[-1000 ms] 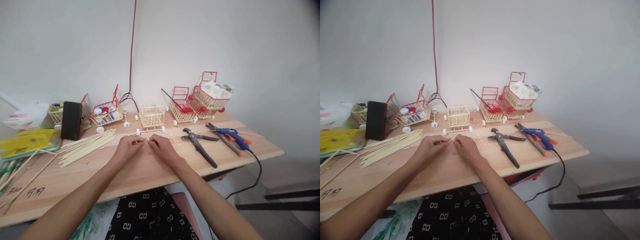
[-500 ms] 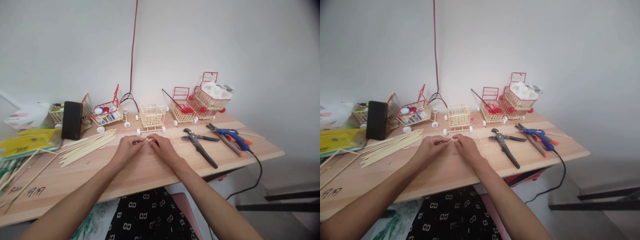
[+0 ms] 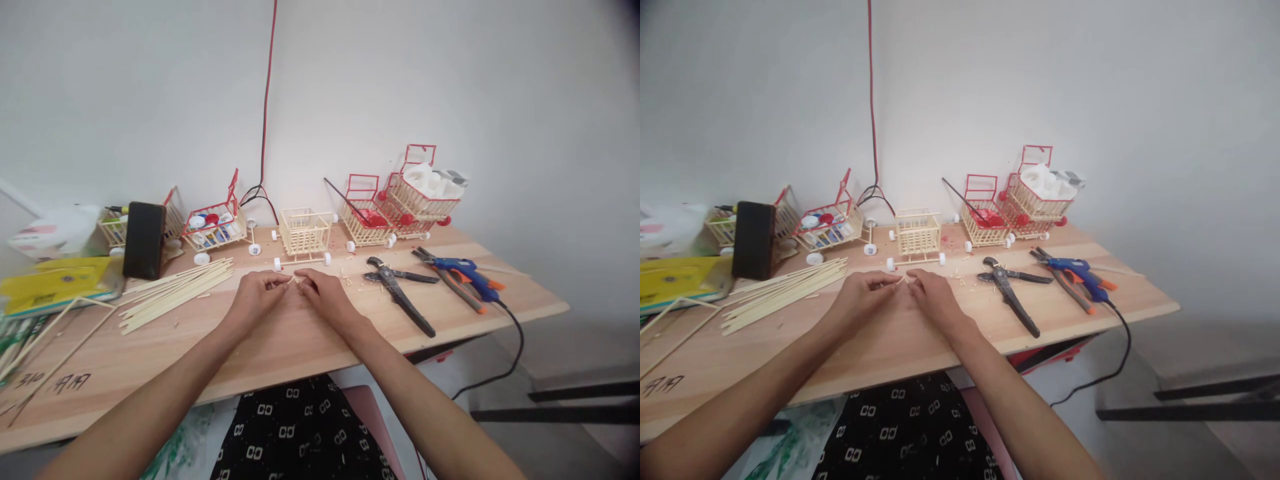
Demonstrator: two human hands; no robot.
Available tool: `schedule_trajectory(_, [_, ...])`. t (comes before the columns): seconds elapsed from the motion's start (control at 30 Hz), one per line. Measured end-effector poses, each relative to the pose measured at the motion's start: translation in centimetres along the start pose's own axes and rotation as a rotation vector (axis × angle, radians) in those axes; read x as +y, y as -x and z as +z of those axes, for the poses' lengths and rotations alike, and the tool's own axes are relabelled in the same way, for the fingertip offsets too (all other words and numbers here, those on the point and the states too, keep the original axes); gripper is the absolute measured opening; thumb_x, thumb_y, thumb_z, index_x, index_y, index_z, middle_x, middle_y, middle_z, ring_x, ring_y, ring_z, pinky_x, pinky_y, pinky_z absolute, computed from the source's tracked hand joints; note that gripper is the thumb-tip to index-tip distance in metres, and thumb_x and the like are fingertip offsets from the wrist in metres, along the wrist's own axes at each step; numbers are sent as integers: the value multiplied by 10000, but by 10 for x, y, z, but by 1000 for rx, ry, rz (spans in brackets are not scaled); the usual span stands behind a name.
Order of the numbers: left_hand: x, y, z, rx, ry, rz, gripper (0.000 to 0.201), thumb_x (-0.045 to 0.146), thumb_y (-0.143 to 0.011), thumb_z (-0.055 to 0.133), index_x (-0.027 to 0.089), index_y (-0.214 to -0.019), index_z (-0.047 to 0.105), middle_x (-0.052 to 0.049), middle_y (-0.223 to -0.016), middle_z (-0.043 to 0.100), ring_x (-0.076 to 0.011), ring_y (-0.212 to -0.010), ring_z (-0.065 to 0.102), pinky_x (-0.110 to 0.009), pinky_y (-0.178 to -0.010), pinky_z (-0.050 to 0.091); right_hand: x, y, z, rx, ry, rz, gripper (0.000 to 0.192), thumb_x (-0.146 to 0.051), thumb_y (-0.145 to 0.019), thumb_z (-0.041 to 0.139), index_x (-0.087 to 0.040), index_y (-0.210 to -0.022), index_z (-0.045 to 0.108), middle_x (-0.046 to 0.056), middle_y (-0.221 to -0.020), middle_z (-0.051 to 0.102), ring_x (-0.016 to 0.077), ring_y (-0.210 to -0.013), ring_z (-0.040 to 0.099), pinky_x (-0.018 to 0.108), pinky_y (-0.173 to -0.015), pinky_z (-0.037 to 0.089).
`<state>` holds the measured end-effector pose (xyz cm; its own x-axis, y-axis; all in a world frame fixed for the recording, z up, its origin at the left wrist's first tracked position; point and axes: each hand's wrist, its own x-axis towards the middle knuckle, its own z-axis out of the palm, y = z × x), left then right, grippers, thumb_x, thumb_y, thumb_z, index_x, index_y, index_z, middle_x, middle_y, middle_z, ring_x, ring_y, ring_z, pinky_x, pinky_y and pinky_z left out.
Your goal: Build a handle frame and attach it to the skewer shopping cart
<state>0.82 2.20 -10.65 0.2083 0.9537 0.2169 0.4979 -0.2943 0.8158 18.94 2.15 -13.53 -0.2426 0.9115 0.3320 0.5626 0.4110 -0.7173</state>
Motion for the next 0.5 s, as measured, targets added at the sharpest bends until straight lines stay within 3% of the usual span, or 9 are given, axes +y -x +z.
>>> schedule_trajectory(0.2, [-2,0,0,14,-2,-16,313,263,-774,620,137,-1040,728,-65,-811,753,-194,-679,667,-292,-623,494,0,1,-1,46,-109,64,279,-167,-821,577,-182,-1098,607,3,-815,687,141,-766,630,263,-744,457])
schedule_trajectory(0.33, [-4,0,0,27,7,-3,272,261,-761,632,151,-983,747,-72,-872,760,-216,-786,681,-304,-684,507,-2,1,-2,44,-101,35,65,-200,-821,581,-196,-853,638,-10,-768,674,130,-715,607,235,-683,434])
schedule_trajectory(0.5, [-3,0,1,30,-6,0,258,250,-765,628,168,-977,750,-63,-868,763,-211,-760,679,-310,-674,512,-3,1,-2,40,-45,3,75,-203,-843,558,-190,-831,631,-15,-730,652,121,-667,566,223,-645,398])
